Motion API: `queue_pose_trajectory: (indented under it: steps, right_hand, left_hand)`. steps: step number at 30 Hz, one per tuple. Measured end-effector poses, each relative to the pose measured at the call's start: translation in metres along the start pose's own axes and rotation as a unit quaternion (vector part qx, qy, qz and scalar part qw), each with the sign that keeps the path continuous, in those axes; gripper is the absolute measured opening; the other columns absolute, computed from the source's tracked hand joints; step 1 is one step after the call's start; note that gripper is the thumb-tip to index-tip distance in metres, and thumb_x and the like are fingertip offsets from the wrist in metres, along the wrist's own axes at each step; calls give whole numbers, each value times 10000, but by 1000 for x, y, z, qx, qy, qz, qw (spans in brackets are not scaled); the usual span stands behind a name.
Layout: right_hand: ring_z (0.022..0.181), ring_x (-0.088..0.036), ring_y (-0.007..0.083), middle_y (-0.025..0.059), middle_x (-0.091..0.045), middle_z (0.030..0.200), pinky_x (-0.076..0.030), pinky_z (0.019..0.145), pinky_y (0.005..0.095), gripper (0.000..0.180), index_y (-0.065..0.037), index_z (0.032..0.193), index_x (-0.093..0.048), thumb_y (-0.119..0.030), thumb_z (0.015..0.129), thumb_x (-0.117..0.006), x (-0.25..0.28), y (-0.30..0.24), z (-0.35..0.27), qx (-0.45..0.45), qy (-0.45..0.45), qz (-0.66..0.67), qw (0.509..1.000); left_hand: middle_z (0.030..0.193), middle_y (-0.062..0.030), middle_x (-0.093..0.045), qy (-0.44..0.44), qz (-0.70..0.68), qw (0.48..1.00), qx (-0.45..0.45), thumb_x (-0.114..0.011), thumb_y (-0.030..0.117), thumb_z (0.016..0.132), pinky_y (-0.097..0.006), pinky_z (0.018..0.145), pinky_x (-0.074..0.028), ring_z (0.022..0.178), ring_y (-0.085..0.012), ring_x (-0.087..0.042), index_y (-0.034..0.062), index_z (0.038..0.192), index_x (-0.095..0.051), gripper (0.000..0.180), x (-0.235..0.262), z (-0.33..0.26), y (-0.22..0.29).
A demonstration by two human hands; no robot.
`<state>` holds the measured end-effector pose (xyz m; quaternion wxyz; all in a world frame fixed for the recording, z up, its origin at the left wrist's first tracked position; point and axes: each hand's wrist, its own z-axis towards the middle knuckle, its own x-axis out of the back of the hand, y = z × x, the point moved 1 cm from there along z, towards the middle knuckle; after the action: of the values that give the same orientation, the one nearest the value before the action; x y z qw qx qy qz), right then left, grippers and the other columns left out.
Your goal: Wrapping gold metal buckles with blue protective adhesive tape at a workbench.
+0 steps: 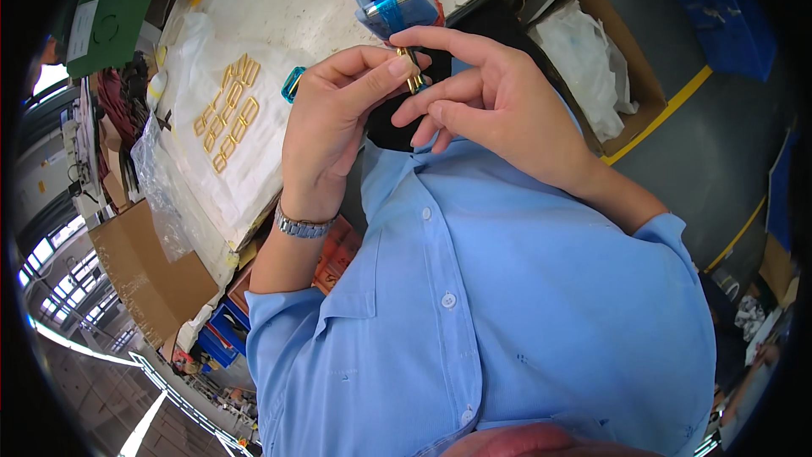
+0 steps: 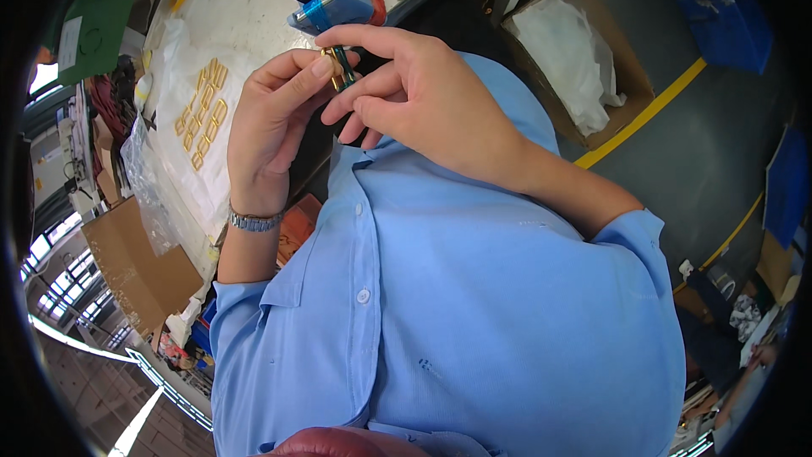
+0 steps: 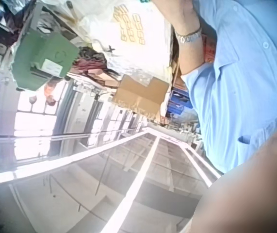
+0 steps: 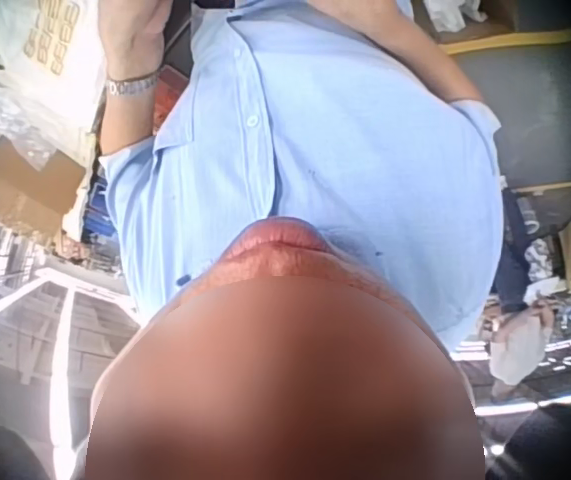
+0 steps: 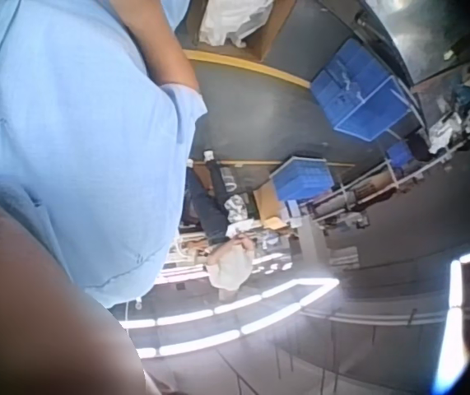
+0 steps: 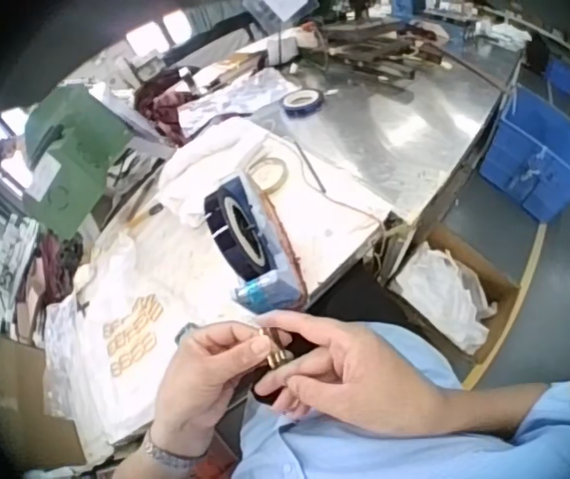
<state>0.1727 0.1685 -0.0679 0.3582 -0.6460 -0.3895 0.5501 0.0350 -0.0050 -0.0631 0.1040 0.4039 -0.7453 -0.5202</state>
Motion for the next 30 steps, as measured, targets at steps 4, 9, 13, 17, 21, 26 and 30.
queue_pose_trajectory:
  steps: [4,9,13,17,21,26,30]
  right_hand:
    - [905,-781,163,150,-822,1030,-644,849,316,631,-4,1587,-489,13,974,-638,1,4,0,27,4,-36,999]
    - [891,-771,145,126,-822,990,-632,876,305,676,-34,1623,-462,9,982,-672,-3,-3,1,58,5,-126,990]
    - [875,-751,121,104,-818,955,-614,885,287,745,-59,1667,-423,18,983,-707,0,1,4,71,-2,-140,988]
    - [759,-762,126,73,-806,857,-603,748,267,693,-81,1591,-511,-23,946,-755,3,8,3,130,14,-185,974]
    - [683,-668,82,35,-744,772,-537,671,246,576,-52,1458,-584,-30,928,-808,9,8,-1,122,65,-221,965]
    - [676,-659,82,51,-743,804,-536,653,242,390,-21,1312,-638,-102,976,-820,17,22,2,90,100,-139,981]
    - [655,-706,129,120,-759,837,-578,629,259,424,38,1113,-695,-381,1065,-735,25,18,2,-76,53,9,996]
  left_hand:
    - [1140,-141,-808,8,2,1000,-1,-804,128,1017,-291,878,-595,971,-142,-741,-23,1124,-788,186,-3,0,1]
    - [1151,-128,-807,9,8,1000,7,-802,141,1020,-292,885,-592,983,-136,-733,-11,1126,-790,186,-1,0,3]
    - [1163,-124,-807,-9,-6,1000,29,-790,155,1029,-289,896,-594,975,-136,-730,5,1126,-794,179,2,2,4]
    - [1174,-126,-807,-9,-40,999,31,-779,158,1038,-302,937,-609,976,-140,-735,15,1121,-794,166,3,0,0]
    - [1233,-145,-789,-34,-24,999,21,-748,208,1063,-400,1050,-597,1120,-207,-756,-2,1188,-746,244,9,2,-2]
    - [1236,-158,-788,-34,-33,999,22,-743,209,1067,-413,1088,-574,1149,-220,-751,-8,1168,-748,239,8,1,-2]
    - [1238,-159,-787,-29,6,1000,5,-745,199,1064,-400,1080,-572,1128,-217,-752,-6,1157,-750,225,4,0,-2]
